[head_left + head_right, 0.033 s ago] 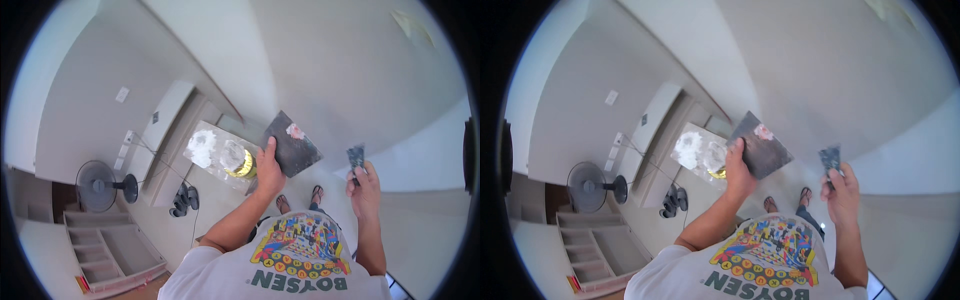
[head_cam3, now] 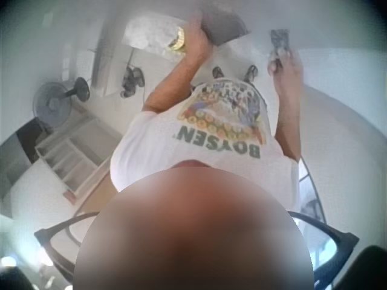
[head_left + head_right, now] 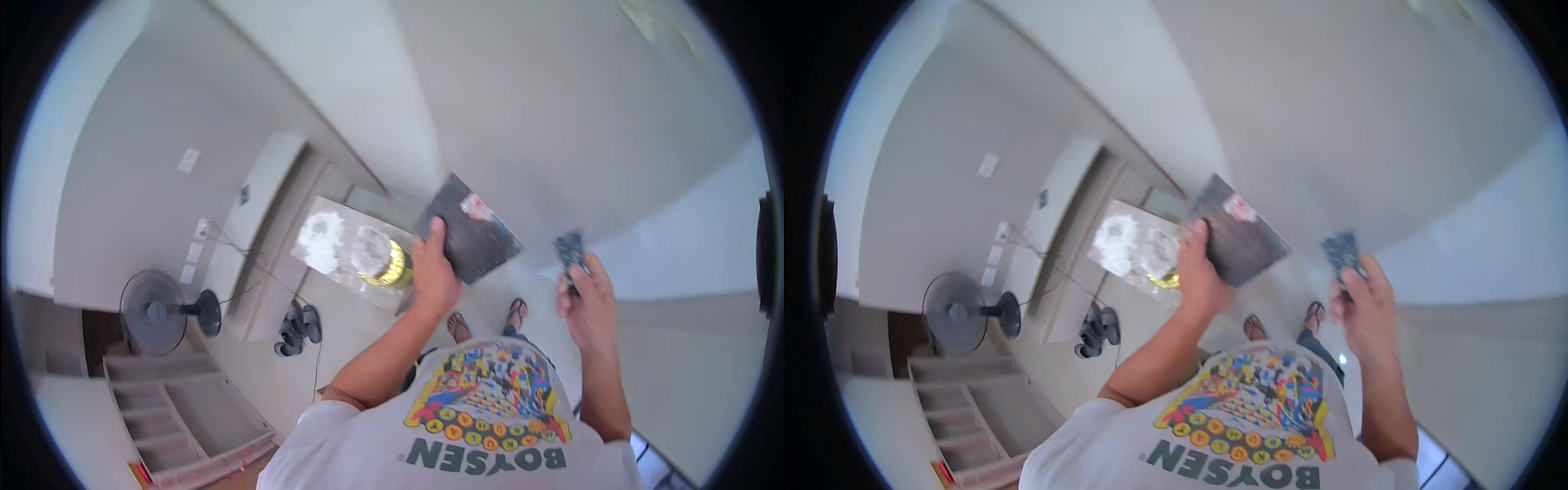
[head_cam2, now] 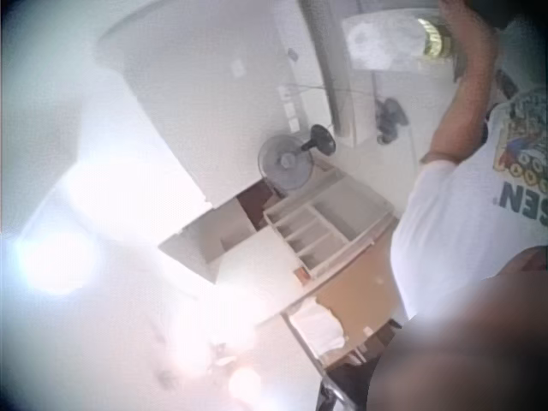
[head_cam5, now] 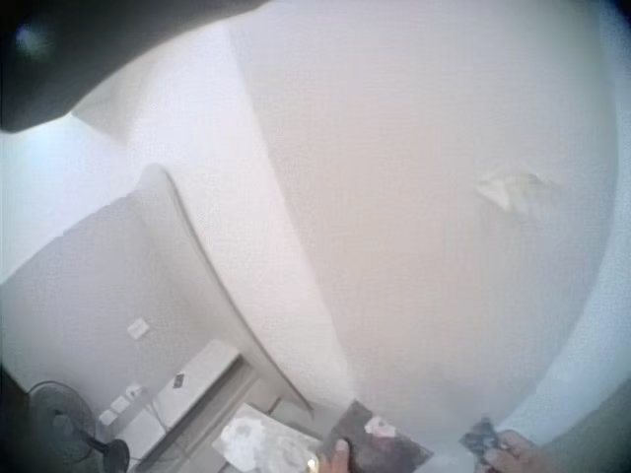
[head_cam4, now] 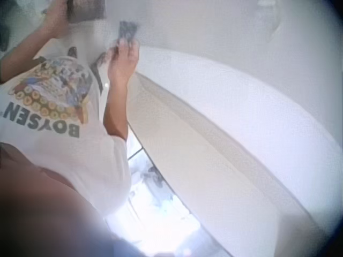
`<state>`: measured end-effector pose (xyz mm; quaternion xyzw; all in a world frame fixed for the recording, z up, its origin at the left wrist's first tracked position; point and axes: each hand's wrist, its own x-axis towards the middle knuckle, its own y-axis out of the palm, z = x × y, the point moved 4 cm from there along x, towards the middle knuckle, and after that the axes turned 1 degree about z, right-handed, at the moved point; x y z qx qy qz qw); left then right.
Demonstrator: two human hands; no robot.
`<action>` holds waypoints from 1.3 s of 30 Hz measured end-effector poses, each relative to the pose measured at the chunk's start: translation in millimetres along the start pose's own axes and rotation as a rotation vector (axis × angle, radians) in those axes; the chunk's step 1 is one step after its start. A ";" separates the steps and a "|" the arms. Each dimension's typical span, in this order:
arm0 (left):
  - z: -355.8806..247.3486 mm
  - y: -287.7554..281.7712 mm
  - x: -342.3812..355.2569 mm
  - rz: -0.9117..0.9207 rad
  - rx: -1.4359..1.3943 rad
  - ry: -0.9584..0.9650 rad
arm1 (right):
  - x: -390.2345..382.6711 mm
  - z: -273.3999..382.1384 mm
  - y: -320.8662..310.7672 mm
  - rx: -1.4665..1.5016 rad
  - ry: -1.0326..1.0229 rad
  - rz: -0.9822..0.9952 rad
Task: The person opens a paint can, scoops compound onto a hawk, and uses a putty knife to apply and smooth compound along a wall corner. The person repeatedly loads the putty knife and works the corner seam.
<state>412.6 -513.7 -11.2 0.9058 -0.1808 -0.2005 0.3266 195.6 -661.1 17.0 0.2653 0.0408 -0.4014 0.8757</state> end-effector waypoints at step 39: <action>271.0 191.7 -132.7 0.689 0.216 -1.354 | -161.1 73.3 -230.9 -1.494 -0.530 -0.537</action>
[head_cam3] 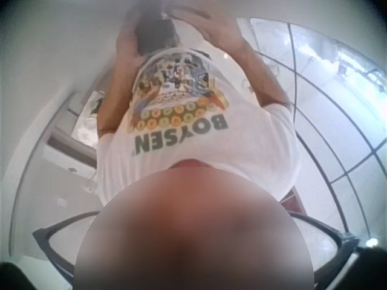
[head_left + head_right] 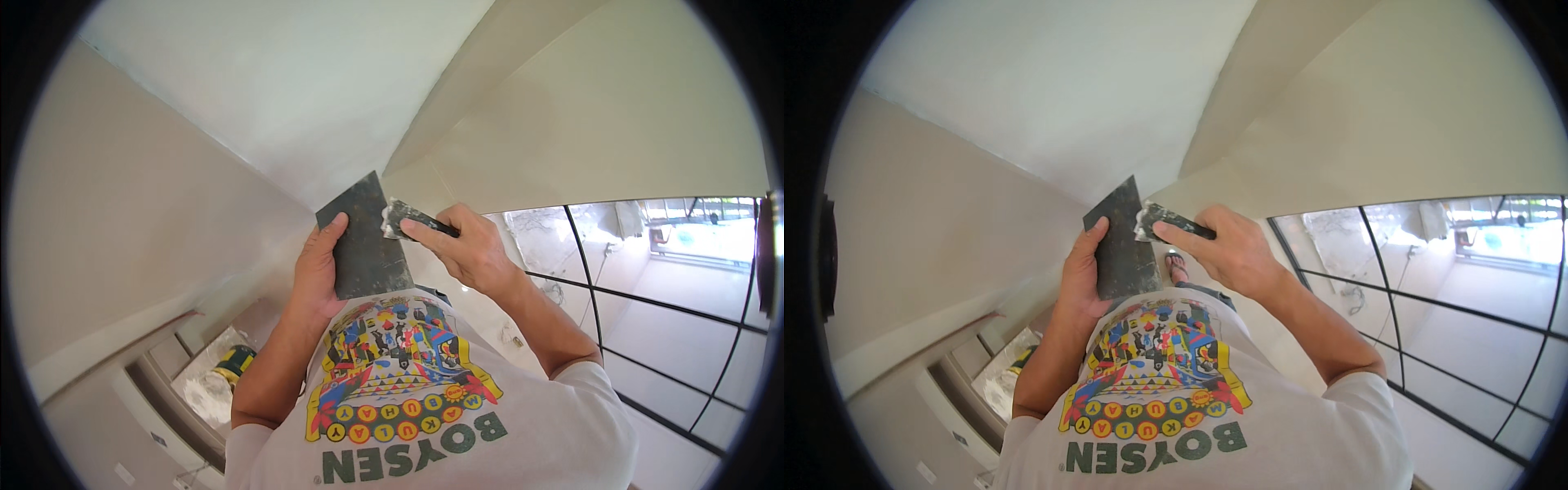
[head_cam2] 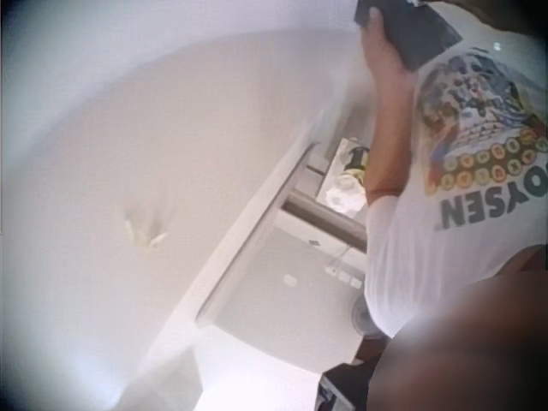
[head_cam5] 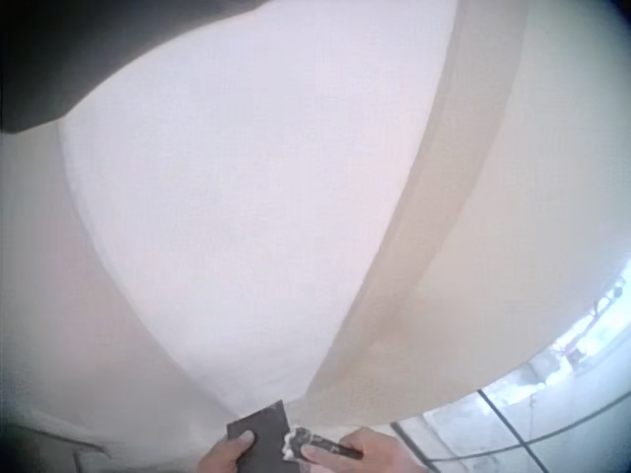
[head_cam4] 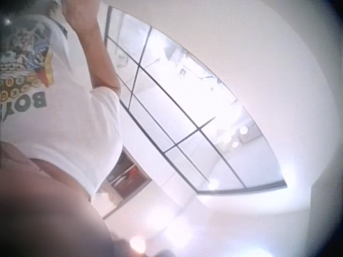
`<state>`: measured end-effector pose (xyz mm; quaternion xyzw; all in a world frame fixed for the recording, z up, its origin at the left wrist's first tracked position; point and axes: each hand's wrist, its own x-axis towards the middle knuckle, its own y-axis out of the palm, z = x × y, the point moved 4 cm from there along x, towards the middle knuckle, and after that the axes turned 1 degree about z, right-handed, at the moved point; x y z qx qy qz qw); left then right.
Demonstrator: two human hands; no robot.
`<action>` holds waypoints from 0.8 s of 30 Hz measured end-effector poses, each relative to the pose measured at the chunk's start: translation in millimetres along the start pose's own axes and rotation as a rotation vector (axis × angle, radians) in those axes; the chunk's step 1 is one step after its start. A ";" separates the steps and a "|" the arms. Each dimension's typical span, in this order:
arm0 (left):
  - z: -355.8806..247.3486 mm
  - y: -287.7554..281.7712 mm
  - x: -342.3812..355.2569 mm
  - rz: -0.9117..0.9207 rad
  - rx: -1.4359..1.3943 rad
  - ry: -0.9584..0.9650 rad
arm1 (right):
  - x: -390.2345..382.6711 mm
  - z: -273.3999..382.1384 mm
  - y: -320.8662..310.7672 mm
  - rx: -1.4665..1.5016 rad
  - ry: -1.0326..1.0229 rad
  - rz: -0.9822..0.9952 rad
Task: The person opens a paint can, scoops compound onto a hawk, and uses a putty knife to apply and smooth compound along a wall corner. The person repeatedly loads the putty knife and works the corner seam.
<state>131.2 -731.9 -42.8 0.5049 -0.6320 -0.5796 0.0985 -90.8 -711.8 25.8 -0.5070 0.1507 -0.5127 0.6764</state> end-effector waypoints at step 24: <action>-31.1 47.1 29.3 0.311 0.867 0.675 | 38.9 102.0 -5.4 -0.508 0.461 -0.568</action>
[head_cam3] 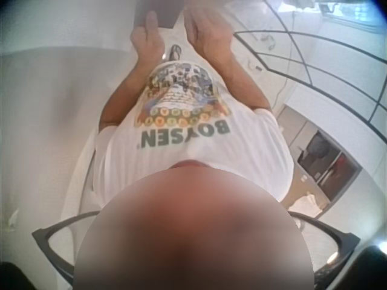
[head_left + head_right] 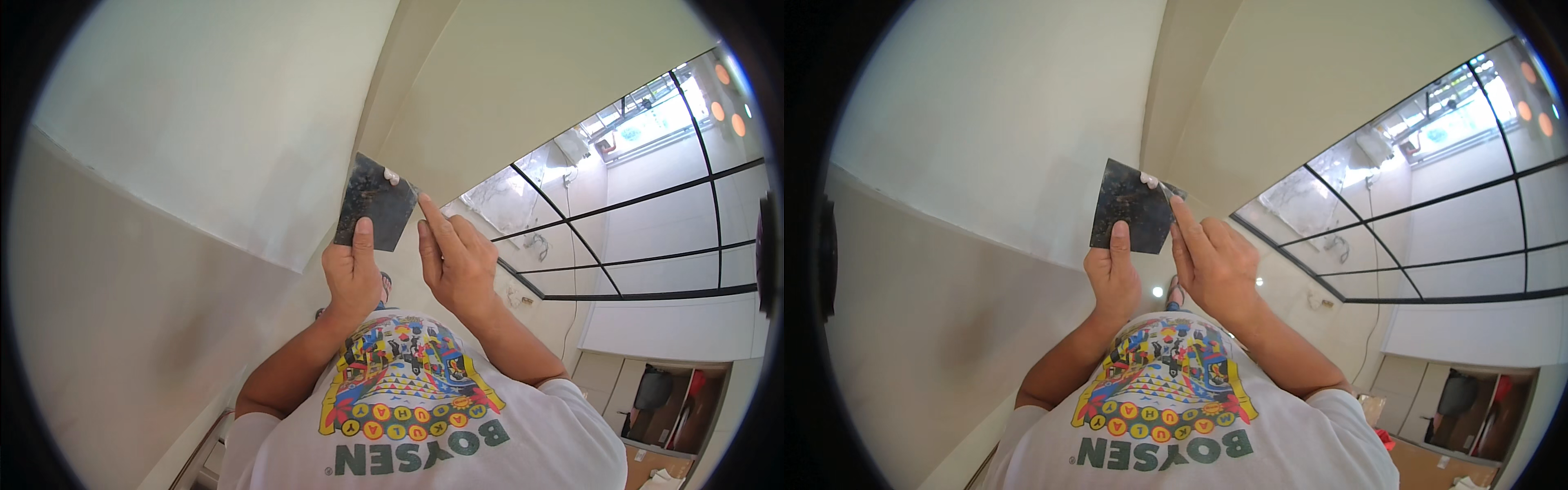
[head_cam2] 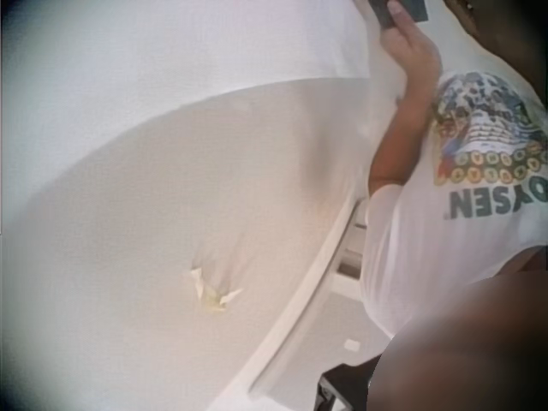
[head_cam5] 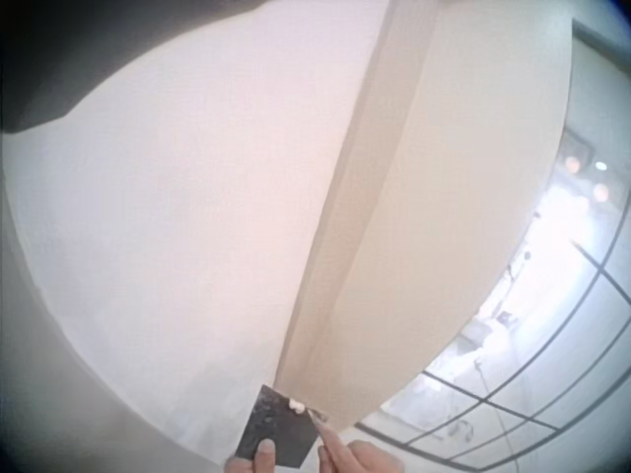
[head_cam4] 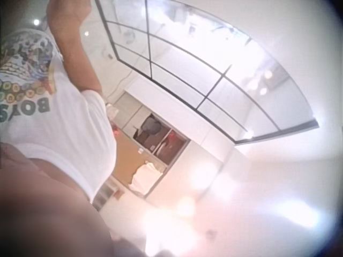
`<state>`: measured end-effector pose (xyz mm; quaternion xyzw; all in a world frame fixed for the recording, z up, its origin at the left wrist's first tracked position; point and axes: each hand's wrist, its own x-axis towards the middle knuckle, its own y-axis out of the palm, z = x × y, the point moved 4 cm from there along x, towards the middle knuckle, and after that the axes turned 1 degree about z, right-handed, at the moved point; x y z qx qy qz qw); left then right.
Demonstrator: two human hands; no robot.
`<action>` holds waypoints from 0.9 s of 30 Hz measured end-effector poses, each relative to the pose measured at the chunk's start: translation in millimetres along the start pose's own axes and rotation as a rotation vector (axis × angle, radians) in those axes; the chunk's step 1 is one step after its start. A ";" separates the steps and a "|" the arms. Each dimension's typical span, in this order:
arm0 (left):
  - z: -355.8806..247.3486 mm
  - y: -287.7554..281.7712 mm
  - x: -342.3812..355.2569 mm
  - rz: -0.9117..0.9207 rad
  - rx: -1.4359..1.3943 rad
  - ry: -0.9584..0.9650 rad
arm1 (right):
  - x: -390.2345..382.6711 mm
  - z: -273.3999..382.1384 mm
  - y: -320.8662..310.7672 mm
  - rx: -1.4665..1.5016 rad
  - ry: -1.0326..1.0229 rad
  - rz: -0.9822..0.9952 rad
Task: The person opens a paint can, scoops compound onto a hawk, and uses a putty knife to apply and smooth compound along a wall corner. The person repeatedly loads the putty knife and works the corner seam.
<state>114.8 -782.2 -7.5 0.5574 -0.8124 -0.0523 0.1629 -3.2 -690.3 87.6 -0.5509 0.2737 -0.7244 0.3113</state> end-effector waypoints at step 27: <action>-32.8 -5.9 18.3 -0.020 0.113 0.100 | 29.7 13.5 12.8 0.201 -0.015 0.053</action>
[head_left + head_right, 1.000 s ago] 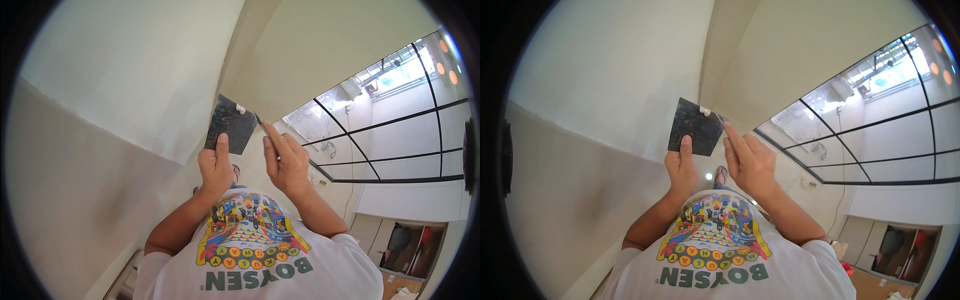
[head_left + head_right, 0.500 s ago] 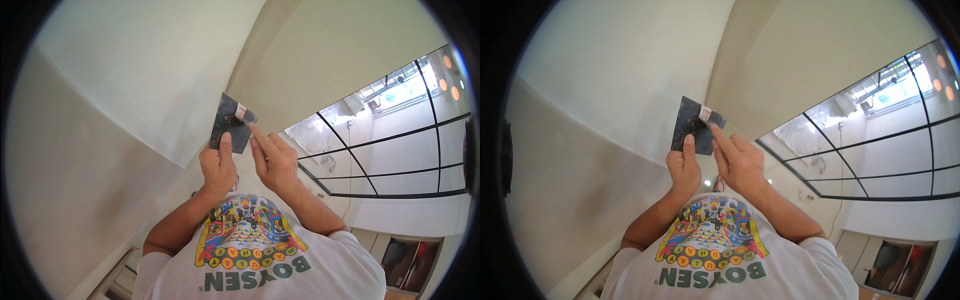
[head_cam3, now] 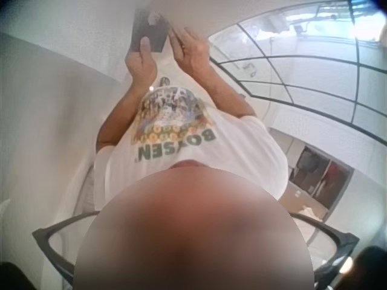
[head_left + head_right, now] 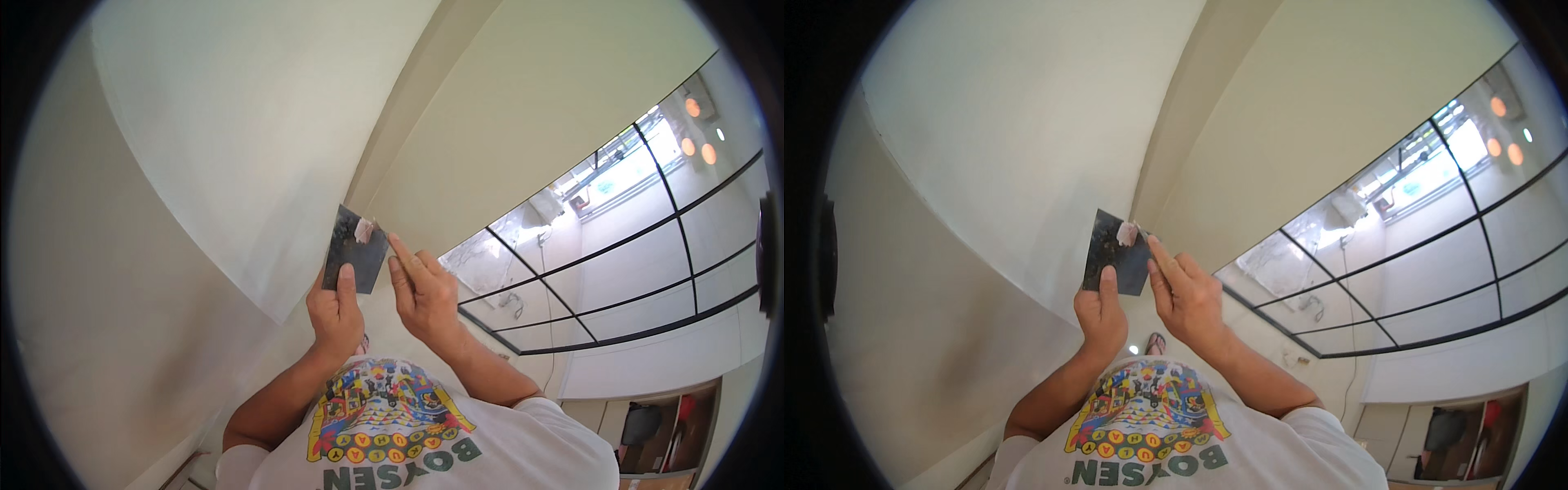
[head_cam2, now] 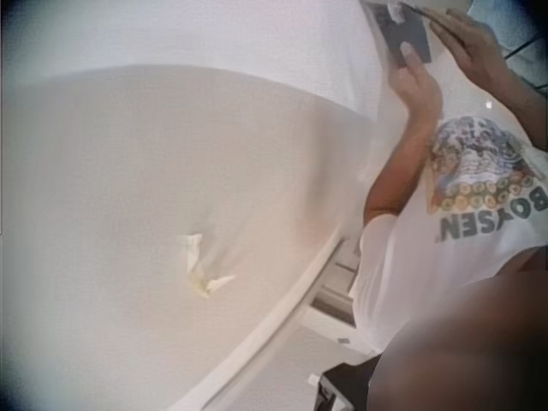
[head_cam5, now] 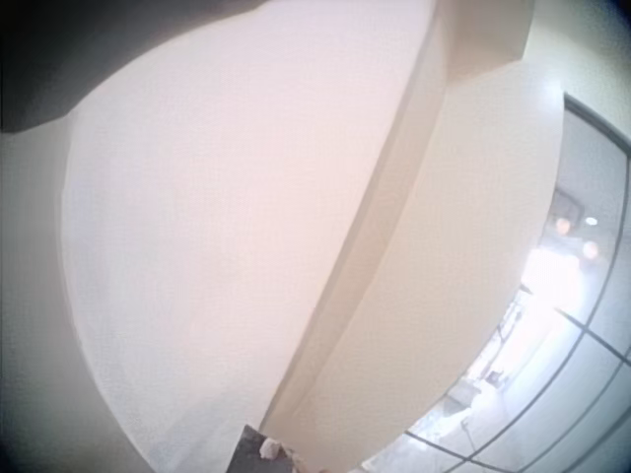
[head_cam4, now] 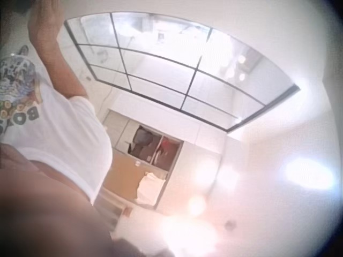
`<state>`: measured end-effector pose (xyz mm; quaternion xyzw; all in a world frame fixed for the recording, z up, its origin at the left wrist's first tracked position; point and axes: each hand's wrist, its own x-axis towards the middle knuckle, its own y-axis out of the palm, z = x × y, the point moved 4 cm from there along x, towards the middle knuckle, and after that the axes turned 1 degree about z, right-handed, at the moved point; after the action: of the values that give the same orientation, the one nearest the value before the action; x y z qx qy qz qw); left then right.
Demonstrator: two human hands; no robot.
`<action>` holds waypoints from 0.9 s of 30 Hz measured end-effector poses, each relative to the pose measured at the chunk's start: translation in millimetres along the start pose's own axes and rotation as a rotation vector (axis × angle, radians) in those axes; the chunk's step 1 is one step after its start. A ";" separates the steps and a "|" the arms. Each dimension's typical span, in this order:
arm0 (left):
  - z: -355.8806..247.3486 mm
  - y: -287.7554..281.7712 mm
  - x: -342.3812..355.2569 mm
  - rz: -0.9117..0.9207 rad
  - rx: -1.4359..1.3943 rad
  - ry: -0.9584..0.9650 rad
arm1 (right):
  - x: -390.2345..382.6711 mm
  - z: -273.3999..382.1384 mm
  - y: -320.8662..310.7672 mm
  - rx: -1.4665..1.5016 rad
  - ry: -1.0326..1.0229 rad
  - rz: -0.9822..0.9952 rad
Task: The person opens a paint can, scoops compound onto a hawk, and uses a putty knife to apply and smooth compound along a wall corner. The person repeatedly loads the putty knife and works the corner seam.
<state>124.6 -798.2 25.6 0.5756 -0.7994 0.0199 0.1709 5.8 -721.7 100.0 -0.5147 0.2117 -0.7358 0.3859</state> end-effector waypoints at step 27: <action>-8.3 14.6 21.0 0.222 -1.162 -0.793 | 36.6 -10.0 -80.4 -0.023 -0.420 0.096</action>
<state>107.3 -810.5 42.1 0.2706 -0.7365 -0.6032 0.1431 -37.8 -702.1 174.9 -0.6505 0.1592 -0.5907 0.4501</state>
